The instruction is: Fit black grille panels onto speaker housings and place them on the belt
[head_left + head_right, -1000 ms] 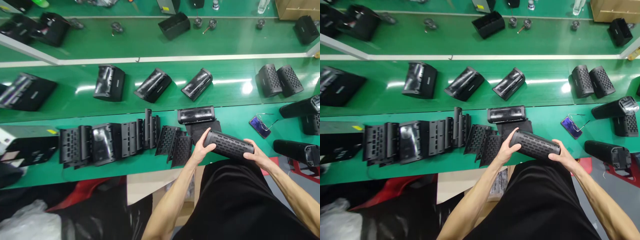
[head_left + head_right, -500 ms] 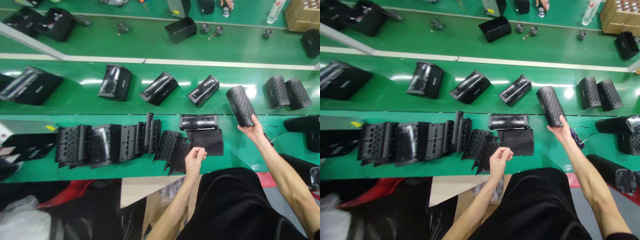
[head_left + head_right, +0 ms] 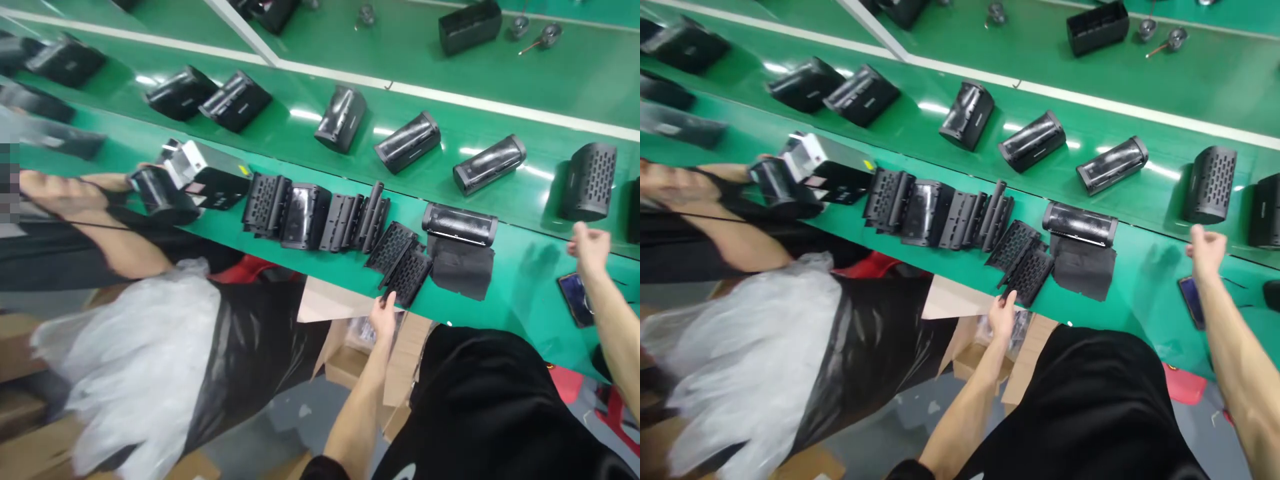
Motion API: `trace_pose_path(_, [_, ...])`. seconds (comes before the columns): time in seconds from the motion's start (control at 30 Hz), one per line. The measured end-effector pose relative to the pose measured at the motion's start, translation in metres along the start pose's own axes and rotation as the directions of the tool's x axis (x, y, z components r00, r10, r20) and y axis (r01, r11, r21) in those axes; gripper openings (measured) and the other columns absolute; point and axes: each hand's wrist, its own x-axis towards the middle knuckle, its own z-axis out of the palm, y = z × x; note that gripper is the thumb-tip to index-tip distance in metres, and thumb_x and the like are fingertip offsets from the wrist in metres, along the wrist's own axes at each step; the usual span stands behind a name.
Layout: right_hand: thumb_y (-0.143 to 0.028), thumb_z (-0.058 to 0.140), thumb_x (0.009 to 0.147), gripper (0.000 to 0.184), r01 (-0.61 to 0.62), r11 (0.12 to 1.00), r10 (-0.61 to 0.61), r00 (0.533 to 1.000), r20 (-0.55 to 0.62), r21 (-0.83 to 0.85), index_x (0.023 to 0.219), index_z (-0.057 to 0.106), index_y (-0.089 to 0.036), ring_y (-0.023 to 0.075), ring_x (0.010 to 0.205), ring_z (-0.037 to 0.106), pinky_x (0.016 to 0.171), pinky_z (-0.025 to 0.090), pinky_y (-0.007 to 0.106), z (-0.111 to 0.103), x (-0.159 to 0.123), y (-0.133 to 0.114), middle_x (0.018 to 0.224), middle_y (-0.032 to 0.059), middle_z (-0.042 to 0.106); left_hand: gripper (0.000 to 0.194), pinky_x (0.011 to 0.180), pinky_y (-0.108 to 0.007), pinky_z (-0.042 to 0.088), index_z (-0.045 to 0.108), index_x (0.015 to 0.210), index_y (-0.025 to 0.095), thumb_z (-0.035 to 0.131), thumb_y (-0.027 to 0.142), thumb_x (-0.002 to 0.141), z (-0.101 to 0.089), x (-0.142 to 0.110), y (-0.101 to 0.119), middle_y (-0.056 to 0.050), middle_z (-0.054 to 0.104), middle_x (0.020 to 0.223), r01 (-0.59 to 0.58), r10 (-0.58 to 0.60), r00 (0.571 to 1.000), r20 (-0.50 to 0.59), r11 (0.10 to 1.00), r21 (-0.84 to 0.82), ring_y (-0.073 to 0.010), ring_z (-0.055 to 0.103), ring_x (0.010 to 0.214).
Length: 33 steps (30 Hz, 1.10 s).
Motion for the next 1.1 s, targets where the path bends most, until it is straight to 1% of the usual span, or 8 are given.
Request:
trace_pose_path(0.1, [-0.076,0.072,0.090,0.055,-0.080,0.990,0.056,0.980,-0.193,-0.117,0.085,0.069,-0.021,0.0219,0.069,0.069,0.075,0.056,0.039,0.052,-0.030,0.020,0.074,0.0033,0.072,0.064,0.071,-0.037,0.049,0.061,0.078,0.025,0.063,0.088,0.072,-0.002,-0.007,-0.007,-0.001,0.061,0.060,-0.012,0.013,0.999,0.034,1.000,-0.012,-0.0230,0.058,0.063])
trace_pose_path(0.2, [-0.067,0.085,0.079,0.046,-0.139,0.941,0.108,0.987,-0.118,-0.309,0.084,0.066,-0.025,0.0267,0.077,0.071,0.075,0.050,0.037,0.119,-0.056,0.034,0.076,0.0046,0.075,0.061,0.068,-0.036,0.050,0.059,0.073,0.025,0.061,0.086,0.076,-0.008,-0.016,-0.013,-0.002,0.062,0.059,-0.038,0.038,0.999,0.031,0.999,0.006,-0.0223,0.059,0.059])
trace_pose_path(0.3, [-0.051,0.074,0.090,0.028,-0.124,0.898,0.091,0.991,-0.097,-0.422,0.083,0.063,-0.026,0.0243,0.078,0.069,0.072,0.044,0.033,0.156,-0.068,0.039,0.076,0.0040,0.072,0.054,0.070,-0.036,0.050,0.057,0.069,0.026,0.062,0.079,0.081,-0.017,-0.025,-0.018,-0.002,0.061,0.058,-0.090,0.089,0.996,0.013,0.995,0.046,-0.0233,0.060,0.061])
trace_pose_path(0.47, [-0.045,0.065,0.086,0.023,-0.037,0.918,-0.005,0.995,-0.104,-0.394,0.074,0.061,-0.025,0.0224,0.078,0.063,0.075,0.047,0.034,0.128,-0.075,0.033,0.079,0.0042,0.069,0.045,0.086,-0.041,0.055,0.060,0.079,0.027,0.057,0.071,0.088,-0.043,-0.041,-0.019,-0.007,0.070,0.074,-0.216,0.216,0.976,0.001,0.975,0.055,-0.0293,0.069,0.083])
trace_pose_path(0.63, [-0.051,0.067,0.076,0.030,0.121,0.991,-0.127,0.985,-0.120,-0.051,0.072,0.049,-0.027,0.0227,0.077,0.061,0.073,0.050,0.035,0.093,-0.102,-0.011,0.077,0.0019,0.065,0.049,0.100,-0.044,0.057,0.063,0.105,0.025,0.066,0.071,0.087,-0.046,-0.060,-0.011,-0.014,0.075,0.113,-0.300,0.310,0.950,0.020,0.932,-0.202,-0.0315,0.072,0.109])
trace_pose_path(0.77, [-0.047,0.080,0.079,0.035,0.151,0.976,-0.162,0.985,0.057,0.155,0.102,0.064,-0.027,0.0210,0.073,0.063,0.071,0.050,0.033,0.095,-0.138,-0.077,0.079,-0.0007,0.070,0.061,0.091,-0.044,0.061,0.058,0.112,0.025,0.076,0.073,0.079,-0.009,-0.069,0.011,-0.009,0.075,0.108,-0.077,0.220,0.945,0.243,0.869,-0.488,-0.0285,0.075,0.098])
trace_pose_path(0.9, [-0.052,0.089,0.078,0.044,0.080,0.928,-0.181,0.951,0.253,0.364,0.109,0.071,-0.025,0.0219,0.075,0.070,0.074,0.056,0.036,0.111,-0.167,-0.122,0.086,0.0020,0.076,0.062,0.089,-0.044,0.062,0.060,0.118,0.024,0.080,0.067,0.078,0.036,-0.078,0.042,-0.005,0.077,0.103,0.192,0.187,0.853,0.487,0.757,-0.625,-0.0258,0.075,0.092])
trace_pose_path(1.1, [-0.061,0.091,0.069,0.050,0.050,0.932,-0.099,0.988,0.120,0.360,0.095,0.070,-0.025,0.0240,0.076,0.072,0.076,0.058,0.037,0.125,-0.149,-0.104,0.086,0.0034,0.079,0.053,0.091,-0.043,0.060,0.069,0.109,0.020,0.081,0.059,0.076,0.059,-0.093,0.072,-0.006,0.080,0.101,0.345,0.187,0.766,0.615,0.688,-0.638,-0.0271,0.076,0.098])
